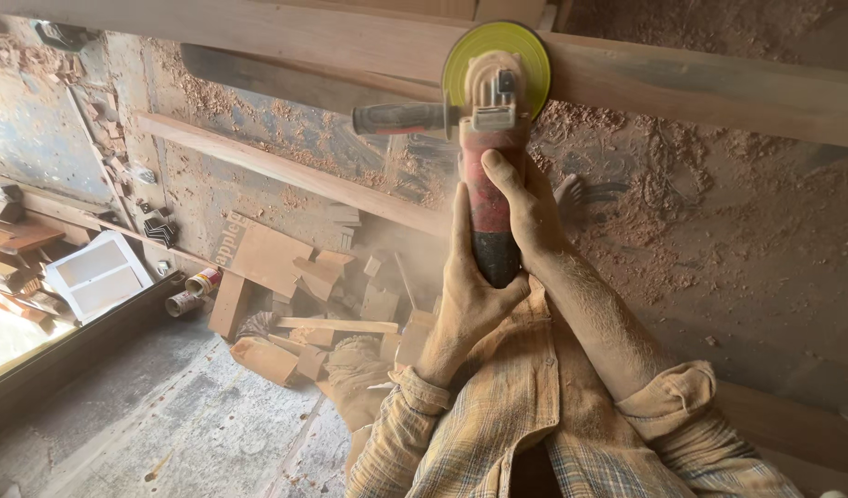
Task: The person sands the surface of a long wooden beam using a handheld power sander, moving it along the length of the wood while standing in a workshop.
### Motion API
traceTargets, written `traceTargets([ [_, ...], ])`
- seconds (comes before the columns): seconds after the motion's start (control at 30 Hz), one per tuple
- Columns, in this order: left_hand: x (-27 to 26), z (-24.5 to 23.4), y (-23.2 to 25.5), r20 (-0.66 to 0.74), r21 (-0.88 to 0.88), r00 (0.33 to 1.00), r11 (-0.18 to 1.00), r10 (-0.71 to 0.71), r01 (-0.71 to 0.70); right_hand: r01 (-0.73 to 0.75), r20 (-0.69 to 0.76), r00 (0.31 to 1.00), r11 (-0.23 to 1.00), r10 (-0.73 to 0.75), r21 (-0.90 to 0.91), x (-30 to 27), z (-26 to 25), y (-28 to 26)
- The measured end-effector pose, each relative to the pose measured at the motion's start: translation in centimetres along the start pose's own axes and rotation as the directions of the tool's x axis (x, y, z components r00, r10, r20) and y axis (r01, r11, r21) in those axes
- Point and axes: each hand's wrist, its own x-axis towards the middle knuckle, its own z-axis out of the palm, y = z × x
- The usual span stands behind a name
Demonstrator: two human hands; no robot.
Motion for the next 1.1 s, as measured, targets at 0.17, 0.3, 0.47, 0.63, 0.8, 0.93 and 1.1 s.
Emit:
traceTargets([
  [0.17, -0.6, 2.2, 1.8, 0.023, 0.079, 1.000, 0.997, 0.011, -0.013, -0.012, -0.030, 1.000, 0.997, 0.010, -0.077, -1.2, -3.1, -0.6],
  [0.3, -1.1, 3.7, 4.4, 0.057, 0.184, 0.996, 0.981, -0.071, 0.060, 0.036, -0.009, 0.999, 0.998, -0.036, 0.042, -2.2, -5.2, -1.0],
  [0.47, -1.4, 5.6, 6.4, 0.084, 0.288, 0.933, 0.905, -0.349, 0.313, 0.109, -0.028, 0.994, 0.994, -0.109, -0.010, -3.3, -7.4, -1.7],
  [0.63, -2.2, 7.5, 5.3, 0.074, 0.325, 0.989, 0.941, -0.128, 0.097, 0.045, -0.064, 0.997, 0.996, -0.050, -0.079, -4.5, -9.5, -2.2],
  [0.8, -2.8, 9.5, 3.8, 0.130, 0.252, 0.984, 0.964, -0.122, 0.086, -0.008, -0.122, 0.993, 0.994, -0.005, -0.108, -5.6, -11.4, -2.3],
  [0.93, -3.1, 11.3, 2.3, 0.150, 0.094, 0.984, 0.990, 0.094, -0.109, -0.065, -0.177, 0.983, 0.991, 0.043, -0.121, -6.3, -12.9, -2.6],
  [1.1, -3.6, 12.9, 1.0, 0.193, 0.019, 0.978, 0.997, 0.074, -0.079, -0.099, -0.262, 0.963, 0.984, 0.058, -0.146, -7.2, -15.1, -2.4],
])
